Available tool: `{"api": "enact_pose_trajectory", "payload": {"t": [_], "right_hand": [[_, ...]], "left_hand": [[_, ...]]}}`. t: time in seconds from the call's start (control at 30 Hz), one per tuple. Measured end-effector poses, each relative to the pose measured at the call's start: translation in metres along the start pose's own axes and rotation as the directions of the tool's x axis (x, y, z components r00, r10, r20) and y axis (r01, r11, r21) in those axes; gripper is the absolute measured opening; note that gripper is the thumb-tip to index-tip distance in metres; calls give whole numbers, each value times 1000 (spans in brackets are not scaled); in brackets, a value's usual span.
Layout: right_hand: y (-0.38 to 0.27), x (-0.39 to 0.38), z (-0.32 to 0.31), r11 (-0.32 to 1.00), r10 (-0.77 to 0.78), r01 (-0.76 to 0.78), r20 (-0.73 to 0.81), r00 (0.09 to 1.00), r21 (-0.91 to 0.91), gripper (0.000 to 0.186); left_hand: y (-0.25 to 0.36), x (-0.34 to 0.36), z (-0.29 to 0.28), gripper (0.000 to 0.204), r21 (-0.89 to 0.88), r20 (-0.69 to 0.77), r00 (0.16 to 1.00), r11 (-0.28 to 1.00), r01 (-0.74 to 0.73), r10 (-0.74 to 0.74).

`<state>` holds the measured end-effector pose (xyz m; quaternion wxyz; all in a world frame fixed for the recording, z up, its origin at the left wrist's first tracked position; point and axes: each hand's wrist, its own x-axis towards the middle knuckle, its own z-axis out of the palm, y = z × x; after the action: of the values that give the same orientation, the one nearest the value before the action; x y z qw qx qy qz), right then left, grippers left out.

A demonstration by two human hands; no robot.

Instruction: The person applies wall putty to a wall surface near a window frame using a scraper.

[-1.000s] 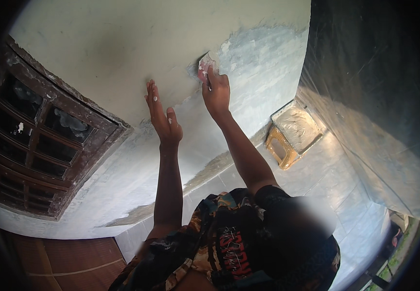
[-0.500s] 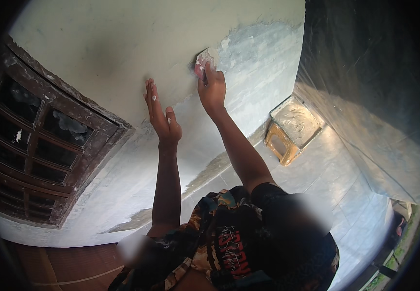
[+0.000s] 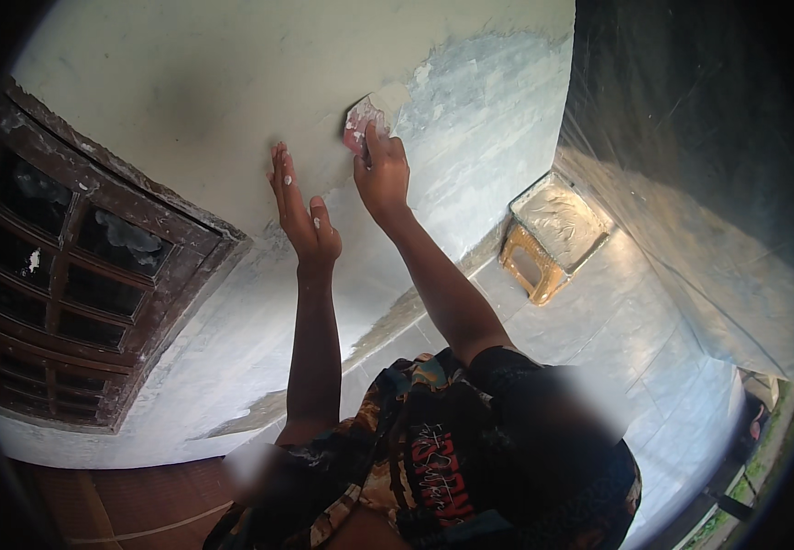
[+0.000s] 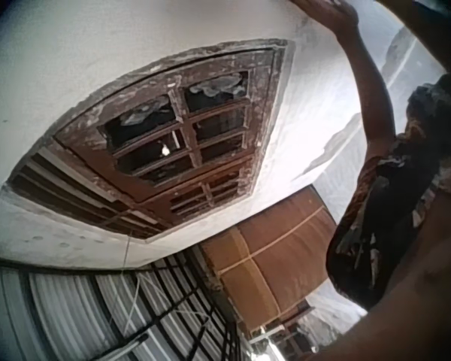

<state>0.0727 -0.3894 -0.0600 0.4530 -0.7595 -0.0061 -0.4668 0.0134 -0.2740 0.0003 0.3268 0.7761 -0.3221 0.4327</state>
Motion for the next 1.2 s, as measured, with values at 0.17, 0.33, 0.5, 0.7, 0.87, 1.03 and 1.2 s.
{"api": "enact_pose_trajectory", "payload": {"t": [0.17, 0.33, 0.5, 0.7, 0.87, 1.03, 1.2], "right_hand": [[-29, -47, 5, 987, -102, 96, 39, 994, 126, 52], [-10, -1, -17, 999, 7, -2, -103, 995, 50, 53], [-26, -21, 17, 996, -85, 85, -53, 995, -4, 58], [-33, -46, -2, 984, -95, 102, -53, 994, 146, 51], [-12, -4, -2, 999, 24, -20, -103, 994, 47, 51], [-45, -52, 14, 993, -2, -4, 46, 999, 122, 51], [-37, -43, -13, 989, -22, 22, 0, 1000, 149, 50]], "left_hand": [[-2, 1, -11, 60, 9, -26, 1000, 1000, 0, 0], [0, 2, -15, 61, 28, -45, 999, 1000, 9, -8], [1, 1, -17, 59, 2, -55, 998, 1000, -8, 8], [0, 2, -24, 59, 23, -67, 998, 1000, -10, 11], [4, -2, -27, 59, 32, -62, 998, 999, 8, -6], [4, -3, -26, 60, 24, -60, 998, 1000, 1, 0], [8, -2, -31, 61, 27, -70, 997, 1000, 17, -15]]}}
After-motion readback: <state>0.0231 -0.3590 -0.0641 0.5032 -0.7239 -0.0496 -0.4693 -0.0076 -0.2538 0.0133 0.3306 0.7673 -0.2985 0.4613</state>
